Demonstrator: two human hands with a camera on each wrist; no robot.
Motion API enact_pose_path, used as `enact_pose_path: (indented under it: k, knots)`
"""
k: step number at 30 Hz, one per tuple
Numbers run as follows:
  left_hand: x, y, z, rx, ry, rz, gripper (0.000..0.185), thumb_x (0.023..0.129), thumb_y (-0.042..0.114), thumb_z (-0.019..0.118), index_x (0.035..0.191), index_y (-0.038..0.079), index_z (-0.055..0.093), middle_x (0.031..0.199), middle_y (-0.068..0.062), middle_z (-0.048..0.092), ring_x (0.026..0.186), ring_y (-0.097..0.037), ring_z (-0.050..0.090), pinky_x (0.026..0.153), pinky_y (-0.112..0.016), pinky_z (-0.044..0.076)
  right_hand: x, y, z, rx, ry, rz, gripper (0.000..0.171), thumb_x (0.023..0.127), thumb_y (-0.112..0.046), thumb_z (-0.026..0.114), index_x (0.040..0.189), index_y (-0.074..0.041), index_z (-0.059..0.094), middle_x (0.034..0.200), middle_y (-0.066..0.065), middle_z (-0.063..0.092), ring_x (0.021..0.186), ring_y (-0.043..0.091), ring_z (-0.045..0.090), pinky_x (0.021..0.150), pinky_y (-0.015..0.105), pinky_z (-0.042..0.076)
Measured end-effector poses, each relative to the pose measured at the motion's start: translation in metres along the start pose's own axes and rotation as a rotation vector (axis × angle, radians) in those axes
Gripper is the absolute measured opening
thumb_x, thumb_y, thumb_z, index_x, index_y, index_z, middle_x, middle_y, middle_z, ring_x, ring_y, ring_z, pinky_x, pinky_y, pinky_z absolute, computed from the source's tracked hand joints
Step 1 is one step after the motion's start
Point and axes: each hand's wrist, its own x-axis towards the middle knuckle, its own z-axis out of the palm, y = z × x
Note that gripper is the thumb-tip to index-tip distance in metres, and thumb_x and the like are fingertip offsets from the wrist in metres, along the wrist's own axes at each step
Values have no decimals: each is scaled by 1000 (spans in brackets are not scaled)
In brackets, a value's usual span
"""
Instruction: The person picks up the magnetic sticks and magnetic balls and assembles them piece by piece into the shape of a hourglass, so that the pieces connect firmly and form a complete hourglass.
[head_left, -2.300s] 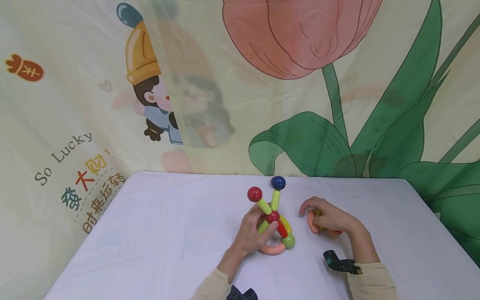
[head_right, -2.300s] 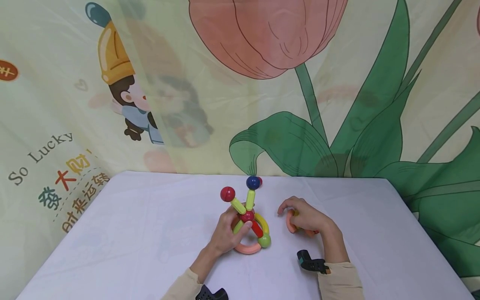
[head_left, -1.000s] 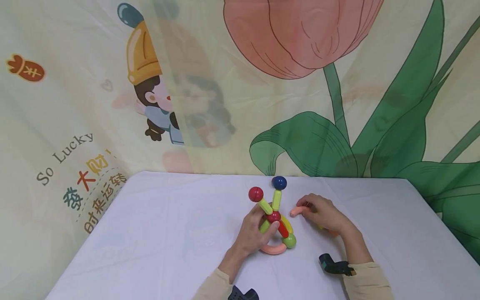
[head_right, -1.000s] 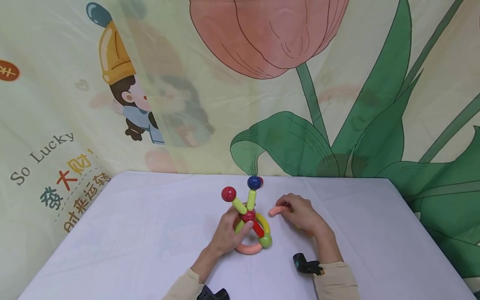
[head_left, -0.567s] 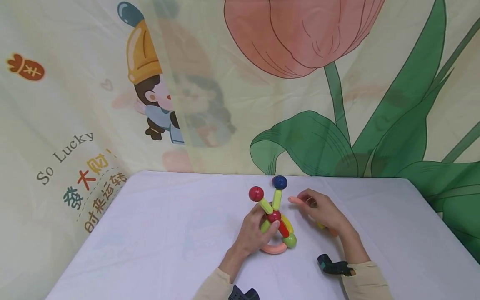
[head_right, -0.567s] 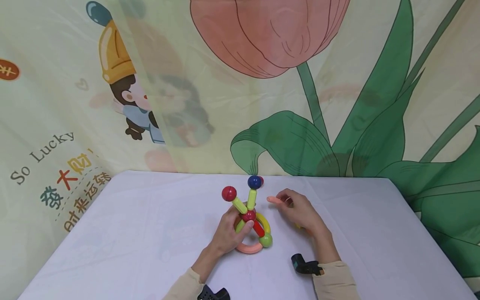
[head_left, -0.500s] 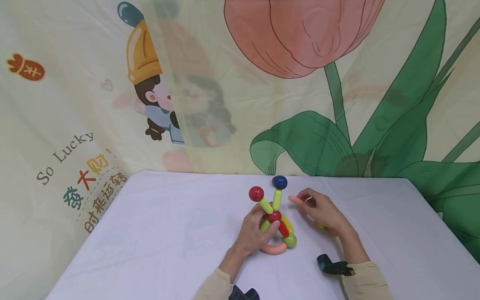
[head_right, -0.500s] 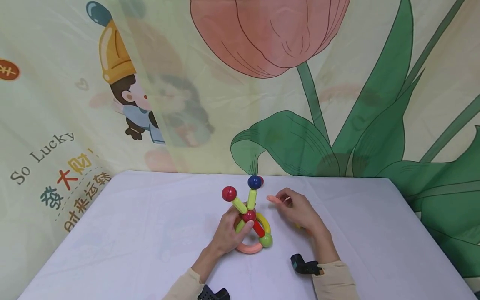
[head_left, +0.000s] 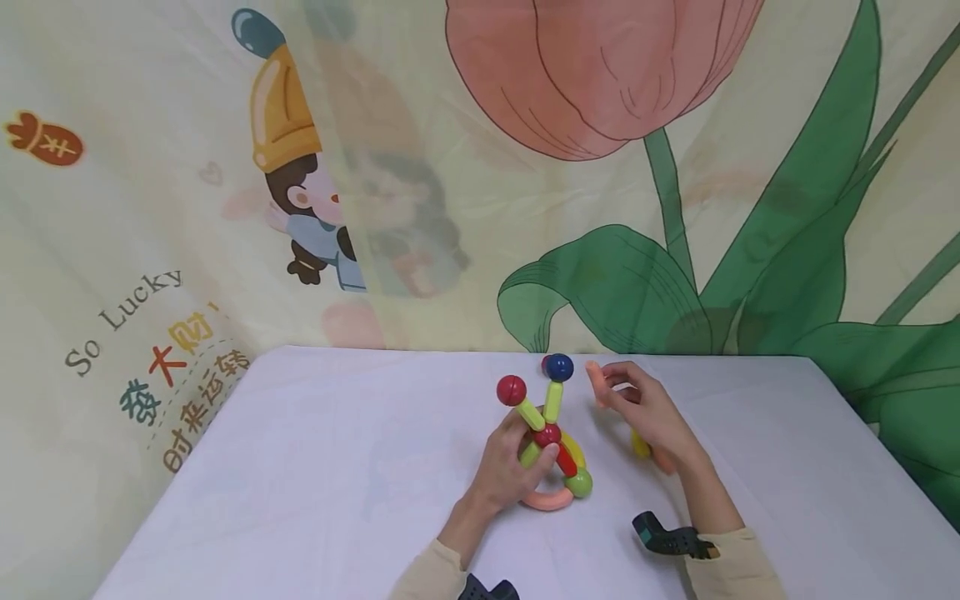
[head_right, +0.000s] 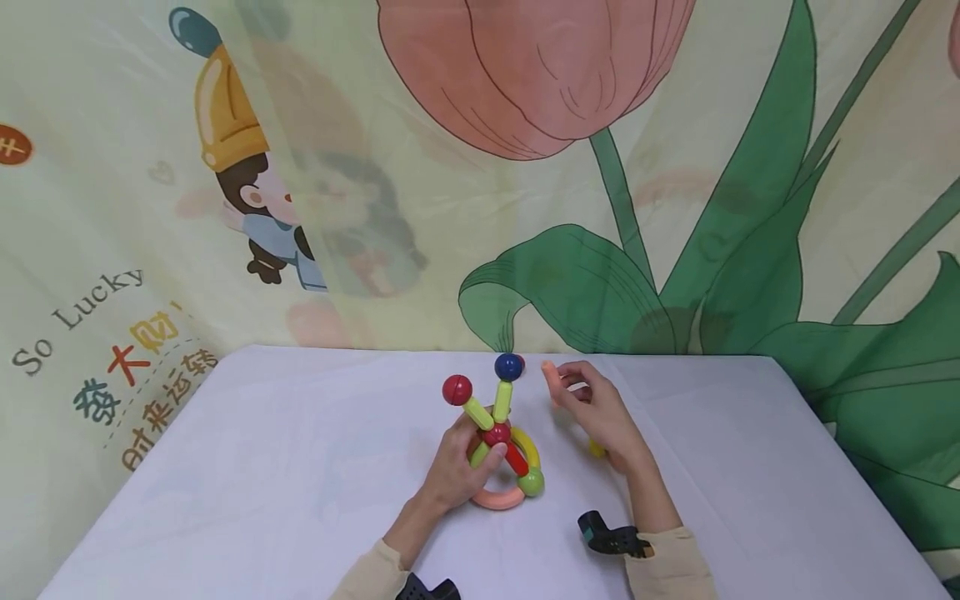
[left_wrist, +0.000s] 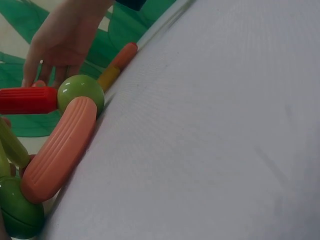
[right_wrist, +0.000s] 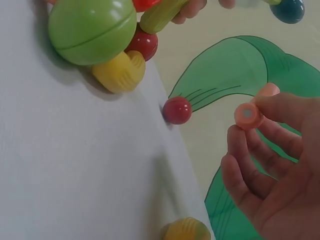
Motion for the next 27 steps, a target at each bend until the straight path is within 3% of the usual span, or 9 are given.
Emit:
enact_pose_path:
  k: [4, 9, 18, 24, 27]
  knots:
    - [-1, 0, -1, -4, 18, -7, 46, 85, 20, 62, 128, 8, 49, 120, -8, 56, 108, -16, 59, 89, -26, 52, -1, -4, 1, 3, 19, -22, 55, 91, -45, 57, 136, -15, 45, 127, 11, 51, 101, 26, 57, 88, 41, 50]
    - [0, -2, 1, -5, 14, 5, 45, 86, 21, 62, 127, 8, 49, 119, -7, 55, 107, -15, 58, 89, -24, 52, 1, -12, 5, 36, 45, 25, 56, 89, -50, 57, 136, -20, 45, 126, 6, 50, 104, 22, 56, 89, 40, 49]
    - [-2, -3, 2, -7, 26, 13, 45, 86, 19, 63, 128, 7, 50, 120, -6, 55, 108, -15, 58, 89, -25, 52, 11, -19, 6, 32, -2, 62, 60, 85, -59, 57, 133, -25, 48, 125, 3, 52, 104, 22, 58, 90, 39, 46]
    - [-1, -1, 2, -26, 22, -2, 46, 86, 20, 64, 128, 8, 51, 120, -6, 55, 108, -15, 58, 89, -25, 52, 21, -31, 1, -32, 14, -91, 54, 92, -47, 54, 131, -10, 50, 120, 11, 57, 93, 23, 61, 85, 39, 49]
    - [0, -1, 3, -43, 12, -8, 45, 86, 20, 64, 127, 8, 50, 121, -6, 55, 109, -15, 58, 89, -26, 52, 24, -38, -4, -19, 13, -120, 50, 93, -44, 53, 129, -8, 51, 118, 12, 58, 90, 21, 62, 86, 39, 50]
